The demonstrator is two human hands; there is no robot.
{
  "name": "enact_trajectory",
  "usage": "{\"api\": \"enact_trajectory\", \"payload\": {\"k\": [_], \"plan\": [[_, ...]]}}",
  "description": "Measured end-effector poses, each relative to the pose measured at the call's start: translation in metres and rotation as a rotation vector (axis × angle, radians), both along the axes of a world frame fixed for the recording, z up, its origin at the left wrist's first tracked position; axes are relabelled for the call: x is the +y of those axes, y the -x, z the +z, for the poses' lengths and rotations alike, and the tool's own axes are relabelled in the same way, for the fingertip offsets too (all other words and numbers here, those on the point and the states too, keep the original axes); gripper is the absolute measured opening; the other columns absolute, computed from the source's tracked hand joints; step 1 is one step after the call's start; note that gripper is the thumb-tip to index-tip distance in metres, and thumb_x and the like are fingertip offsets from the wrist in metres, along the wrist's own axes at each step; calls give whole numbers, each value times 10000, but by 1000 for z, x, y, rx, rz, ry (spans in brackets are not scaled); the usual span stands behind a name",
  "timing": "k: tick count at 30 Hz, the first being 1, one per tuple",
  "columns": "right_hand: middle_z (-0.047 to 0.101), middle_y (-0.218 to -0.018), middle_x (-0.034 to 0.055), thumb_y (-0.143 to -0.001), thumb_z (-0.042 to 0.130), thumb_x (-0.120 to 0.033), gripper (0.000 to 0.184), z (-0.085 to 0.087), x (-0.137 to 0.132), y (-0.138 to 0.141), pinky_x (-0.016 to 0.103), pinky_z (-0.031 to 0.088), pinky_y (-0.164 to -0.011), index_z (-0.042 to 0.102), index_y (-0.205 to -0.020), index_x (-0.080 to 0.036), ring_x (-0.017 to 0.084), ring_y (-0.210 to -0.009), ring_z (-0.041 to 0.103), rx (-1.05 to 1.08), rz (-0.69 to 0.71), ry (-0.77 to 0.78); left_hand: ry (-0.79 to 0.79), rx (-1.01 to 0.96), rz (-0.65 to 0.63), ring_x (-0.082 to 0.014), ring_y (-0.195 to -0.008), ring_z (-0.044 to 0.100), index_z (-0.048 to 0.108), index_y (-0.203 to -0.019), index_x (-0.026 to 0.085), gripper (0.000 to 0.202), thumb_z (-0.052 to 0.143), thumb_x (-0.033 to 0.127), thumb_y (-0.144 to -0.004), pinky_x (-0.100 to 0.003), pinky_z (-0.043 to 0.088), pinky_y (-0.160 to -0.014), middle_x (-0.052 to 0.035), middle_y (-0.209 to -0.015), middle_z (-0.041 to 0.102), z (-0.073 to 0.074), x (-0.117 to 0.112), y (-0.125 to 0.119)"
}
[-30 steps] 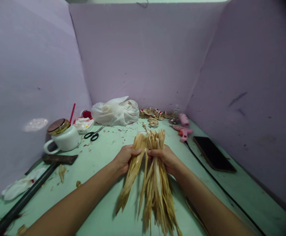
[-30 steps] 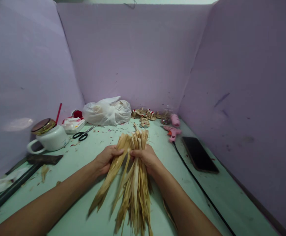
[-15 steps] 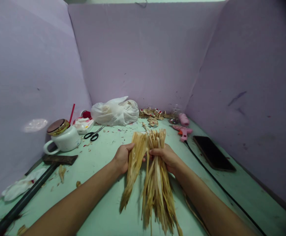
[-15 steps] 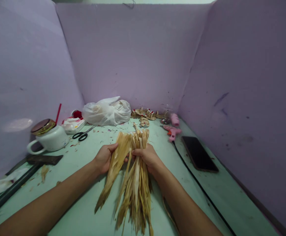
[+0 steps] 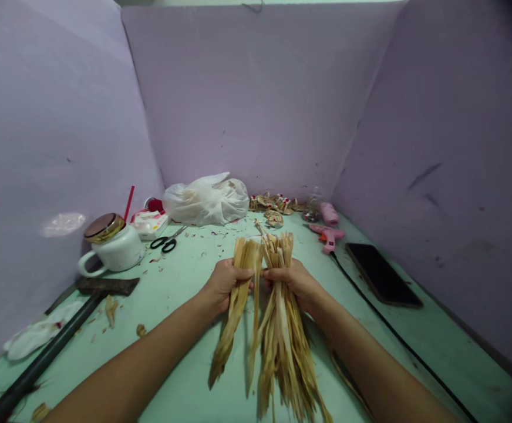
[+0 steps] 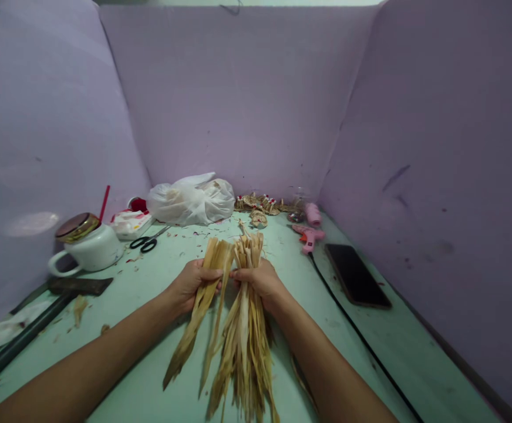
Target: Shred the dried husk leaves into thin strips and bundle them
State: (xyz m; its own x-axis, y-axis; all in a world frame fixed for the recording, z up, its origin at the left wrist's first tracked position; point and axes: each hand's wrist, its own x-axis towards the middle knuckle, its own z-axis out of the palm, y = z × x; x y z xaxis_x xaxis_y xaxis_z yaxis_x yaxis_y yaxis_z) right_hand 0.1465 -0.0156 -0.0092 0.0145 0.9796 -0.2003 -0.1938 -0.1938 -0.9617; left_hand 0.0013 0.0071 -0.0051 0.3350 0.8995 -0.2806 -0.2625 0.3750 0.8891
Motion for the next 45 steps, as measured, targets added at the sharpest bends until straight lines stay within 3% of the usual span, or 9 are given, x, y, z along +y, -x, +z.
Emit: {"api": "enact_trajectory", "payload": {"k": [6,12,18,26,36,42,45], "plan": [[592,-555,-28,-467,756,-224,338,-2,1,4,285,443,-529,608,-765,-160,137,-489,527,34,-40,-74,-93,66,28,-83,-356,459,536,-651,123,181,638,65,-514,-200,376,-377,25,-458,521,2,-7,-3],[534,-451,-31,-484,678,-170,157,-4,4,0,268,403,-470,544,-565,-161,118,-422,478,-19,-87,-17,-44,58,44,-86,-350,456,517,-635,126,158,612,61,-528,-198,365,-365,16,-458,521,2,-3,-3],[513,-417,-24,-495,697,-199,174,-3,5,-6,249,346,-403,531,-519,-151,103,-377,439,-61,-82,-4,28,52,34,-93,-341,462,510,-652,122,133,547,39,-555,-201,369,-347,8,-466,518,5,4,1],[684,-719,35,-483,780,-291,415,-4,2,2,303,486,-581,641,-850,-154,199,-618,616,10,-61,-124,-56,45,-2,-82,-370,483,535,-694,120,203,637,59,-529,-202,399,-387,12,-525,553,1,-4,-1],[583,-502,-13,-482,663,-138,166,-8,5,-1,275,437,-503,587,-630,-150,137,-463,531,-32,-114,-40,-40,58,24,-85,-360,474,530,-650,119,169,610,54,-515,-195,374,-371,-3,-498,558,3,0,0],[563,-487,-12,-489,645,-163,133,-5,2,2,268,418,-488,567,-595,-147,124,-450,505,20,-40,-29,-52,-25,-114,-43,-316,365,566,-622,93,140,658,166,-547,-161,267,-322,15,-411,477,-3,2,3],[561,-490,-13,-487,643,-163,132,-5,2,3,268,416,-495,572,-597,-146,122,-454,501,22,-22,-42,-70,13,-120,-28,-298,317,554,-588,96,171,690,174,-519,-157,203,-303,32,-385,441,-3,1,2]]}}
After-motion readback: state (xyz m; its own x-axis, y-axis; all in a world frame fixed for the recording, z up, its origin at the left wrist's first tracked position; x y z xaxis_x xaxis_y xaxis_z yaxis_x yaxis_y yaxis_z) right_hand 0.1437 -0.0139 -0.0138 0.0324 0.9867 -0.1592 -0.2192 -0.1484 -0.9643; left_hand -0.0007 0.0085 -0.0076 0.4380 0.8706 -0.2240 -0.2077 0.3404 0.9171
